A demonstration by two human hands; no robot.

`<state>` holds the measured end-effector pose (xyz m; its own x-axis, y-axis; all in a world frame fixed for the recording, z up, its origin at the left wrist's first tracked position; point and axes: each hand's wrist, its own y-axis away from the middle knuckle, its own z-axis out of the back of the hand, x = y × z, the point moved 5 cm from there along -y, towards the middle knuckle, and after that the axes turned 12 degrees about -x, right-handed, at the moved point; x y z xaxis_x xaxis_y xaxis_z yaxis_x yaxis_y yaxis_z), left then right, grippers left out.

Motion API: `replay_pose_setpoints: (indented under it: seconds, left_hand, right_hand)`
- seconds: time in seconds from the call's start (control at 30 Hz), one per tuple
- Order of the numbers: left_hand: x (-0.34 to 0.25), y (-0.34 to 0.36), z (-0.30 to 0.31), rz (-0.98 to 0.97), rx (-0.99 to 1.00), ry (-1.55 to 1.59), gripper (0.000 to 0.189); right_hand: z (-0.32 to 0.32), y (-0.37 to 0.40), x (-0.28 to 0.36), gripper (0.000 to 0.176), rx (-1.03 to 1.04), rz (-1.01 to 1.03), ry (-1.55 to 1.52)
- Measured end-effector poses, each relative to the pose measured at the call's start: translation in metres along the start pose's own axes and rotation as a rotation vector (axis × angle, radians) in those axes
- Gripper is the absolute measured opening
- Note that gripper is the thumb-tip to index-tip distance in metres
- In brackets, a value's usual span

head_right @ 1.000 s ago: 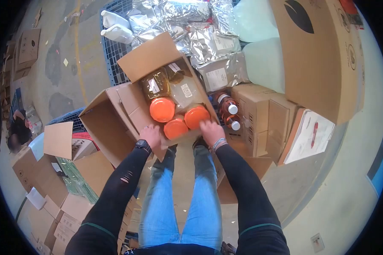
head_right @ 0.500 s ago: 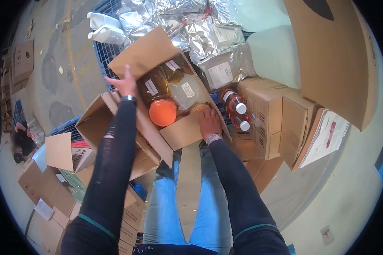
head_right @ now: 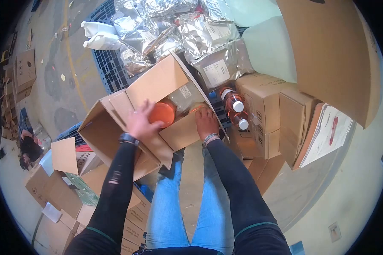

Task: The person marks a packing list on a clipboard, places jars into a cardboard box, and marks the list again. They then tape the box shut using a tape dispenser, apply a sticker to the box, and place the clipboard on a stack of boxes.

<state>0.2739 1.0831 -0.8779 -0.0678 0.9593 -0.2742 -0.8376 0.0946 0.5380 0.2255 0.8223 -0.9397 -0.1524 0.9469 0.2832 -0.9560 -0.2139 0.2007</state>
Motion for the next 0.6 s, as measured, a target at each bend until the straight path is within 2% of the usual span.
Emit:
replay_pose_setpoints:
  seconds: [0.03, 0.1, 0.13, 0.2, 0.23, 0.27, 0.3, 0.33, 0.37, 0.4, 0.43, 0.5, 0.6]
  left_hand:
    - [-0.026, 0.007, -0.011, -0.006, 0.1, -0.12, 0.114]
    - [-0.049, 0.009, -0.038, 0.084, 0.169, -0.165, 0.118]
    - [-0.055, 0.007, -0.055, 0.13, 0.202, -0.183, 0.121]
    - [-0.058, 0.0, -0.094, 0.156, 0.08, -0.273, 0.119]
    - [-0.058, 0.0, -0.105, 0.175, 0.025, -0.321, 0.118]
    - [-0.071, 0.003, -0.078, 0.225, 0.054, -0.189, 0.104]
    - [-0.07, 0.008, -0.083, 0.194, 0.006, -0.18, 0.099]
    - [-0.07, 0.014, -0.088, 0.163, -0.049, -0.173, 0.095]
    - [-0.069, 0.016, -0.089, 0.124, -0.113, -0.168, 0.09]
    - [-0.081, 0.024, -0.059, 0.09, -0.168, -0.174, 0.079]
    - [-0.083, 0.035, -0.025, 0.143, -0.313, -0.008, 0.077]
    - [-0.07, 0.062, 0.026, 0.251, -0.589, 0.335, 0.075]
    - [-0.016, 0.07, -0.028, 0.615, -0.964, 0.511, 0.077]
  right_hand:
    - [0.001, 0.005, 0.005, 0.021, 0.019, 0.026, -0.013]
    - [0.009, 0.017, 0.021, 0.023, 0.048, 0.082, -0.032]
    - [0.039, 0.016, 0.035, 0.024, -0.076, 0.18, -0.164]
    - [0.124, 0.01, 0.063, 0.027, -0.317, 0.385, -0.438]
    - [0.139, 0.002, 0.053, 0.029, -0.394, 0.251, -0.435]
    - [0.152, -0.006, 0.036, 0.03, -0.466, 0.11, -0.43]
    - [0.158, -0.011, 0.017, 0.032, -0.539, -0.035, -0.422]
    - [0.14, -0.019, -0.001, 0.039, -0.417, -0.122, -0.366]
    - [0.118, -0.024, -0.004, 0.04, -0.344, -0.04, -0.337]
    - [0.093, -0.025, -0.005, 0.042, -0.271, 0.038, -0.306]
    - [0.071, -0.027, -0.005, 0.044, -0.199, 0.118, -0.274]
    - [0.041, -0.028, -0.009, 0.052, -0.033, 0.107, -0.169]
    - [0.017, -0.032, -0.009, 0.061, 0.087, 0.088, -0.053]
